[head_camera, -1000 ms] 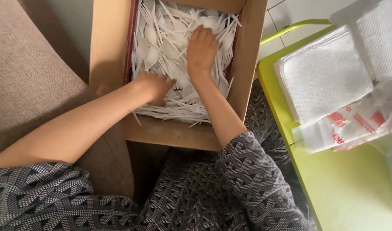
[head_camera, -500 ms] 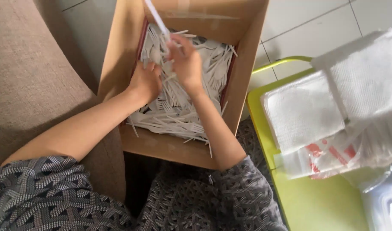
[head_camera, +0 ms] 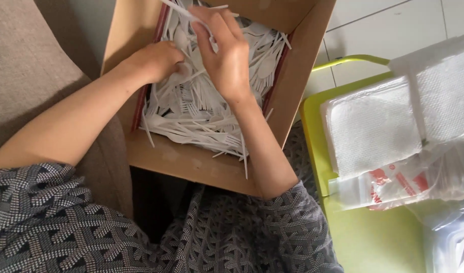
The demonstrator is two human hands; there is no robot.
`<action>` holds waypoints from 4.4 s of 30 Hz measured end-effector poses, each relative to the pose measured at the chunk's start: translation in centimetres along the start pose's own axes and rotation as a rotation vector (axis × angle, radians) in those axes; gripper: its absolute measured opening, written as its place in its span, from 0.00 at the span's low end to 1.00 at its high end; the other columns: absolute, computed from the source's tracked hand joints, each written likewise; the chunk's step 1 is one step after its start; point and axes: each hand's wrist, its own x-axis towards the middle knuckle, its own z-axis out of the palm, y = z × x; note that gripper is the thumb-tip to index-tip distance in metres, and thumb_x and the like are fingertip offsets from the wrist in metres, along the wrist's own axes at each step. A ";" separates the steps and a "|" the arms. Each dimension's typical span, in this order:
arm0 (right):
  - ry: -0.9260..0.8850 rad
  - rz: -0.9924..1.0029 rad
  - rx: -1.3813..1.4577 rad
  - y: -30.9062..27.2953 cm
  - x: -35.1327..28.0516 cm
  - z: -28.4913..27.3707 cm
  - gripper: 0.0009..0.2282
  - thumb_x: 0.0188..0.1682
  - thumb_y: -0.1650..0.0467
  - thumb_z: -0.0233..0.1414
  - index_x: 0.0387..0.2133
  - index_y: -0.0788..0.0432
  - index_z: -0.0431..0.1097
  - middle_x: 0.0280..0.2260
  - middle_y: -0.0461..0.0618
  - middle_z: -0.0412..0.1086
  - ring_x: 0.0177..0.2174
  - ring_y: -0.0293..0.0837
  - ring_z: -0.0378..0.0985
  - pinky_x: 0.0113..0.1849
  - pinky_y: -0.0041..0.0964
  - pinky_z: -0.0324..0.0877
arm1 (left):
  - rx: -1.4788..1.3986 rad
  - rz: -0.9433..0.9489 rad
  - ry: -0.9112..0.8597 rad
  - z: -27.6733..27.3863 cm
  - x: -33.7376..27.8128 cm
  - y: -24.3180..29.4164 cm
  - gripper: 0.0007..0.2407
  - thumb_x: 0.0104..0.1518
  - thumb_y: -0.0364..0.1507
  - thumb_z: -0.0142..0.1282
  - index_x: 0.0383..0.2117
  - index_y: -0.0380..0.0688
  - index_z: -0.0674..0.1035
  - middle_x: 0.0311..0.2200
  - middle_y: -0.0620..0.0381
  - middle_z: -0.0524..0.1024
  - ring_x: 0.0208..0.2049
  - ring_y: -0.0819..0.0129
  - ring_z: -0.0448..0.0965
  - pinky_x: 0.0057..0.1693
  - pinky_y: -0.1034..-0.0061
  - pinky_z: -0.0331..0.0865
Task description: Wrapping plastic spoons and forks in paper napkins and organizing them into a plastic container.
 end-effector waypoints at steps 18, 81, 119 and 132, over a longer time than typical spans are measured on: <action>-0.039 0.336 0.046 7.6 -5.8 4.3 0.16 0.49 0.77 0.55 0.50 0.52 0.68 0.37 0.47 0.73 0.33 0.40 0.79 0.38 0.33 0.78 | -1.359 0.157 0.153 -3.0 0.1 2.7 0.33 0.55 0.57 0.29 0.57 0.42 0.60 0.43 0.49 0.73 0.38 0.69 0.82 0.44 0.84 0.83; 0.615 0.704 1.360 -3.2 -37.8 -31.6 0.16 0.60 0.64 0.37 0.56 0.58 0.62 0.20 0.35 0.44 0.16 0.29 0.45 0.17 0.22 0.51 | 0.266 0.882 0.196 4.6 4.6 37.0 0.33 0.67 0.51 0.42 0.72 0.42 0.54 0.74 0.44 0.42 0.74 0.44 0.39 0.71 0.39 0.33; 0.868 0.347 1.053 -8.8 -45.8 -35.3 0.17 0.65 0.62 0.40 0.62 0.53 0.65 0.22 0.44 0.60 0.22 0.35 0.56 0.27 0.29 0.51 | 0.085 0.960 0.228 1.7 0.2 37.3 0.20 0.71 0.33 0.35 0.67 0.42 0.61 0.68 0.47 0.59 0.68 0.54 0.56 0.72 0.59 0.48; 0.758 0.506 0.856 -5.7 -32.2 -27.8 0.35 0.44 0.67 0.63 0.62 0.69 0.54 0.53 0.61 0.66 0.53 0.53 0.71 0.57 0.51 0.67 | 0.499 1.119 0.492 9.5 -8.0 38.0 0.31 0.67 0.45 0.62 0.69 0.77 0.53 0.73 0.62 0.46 0.73 0.59 0.51 0.75 0.41 0.44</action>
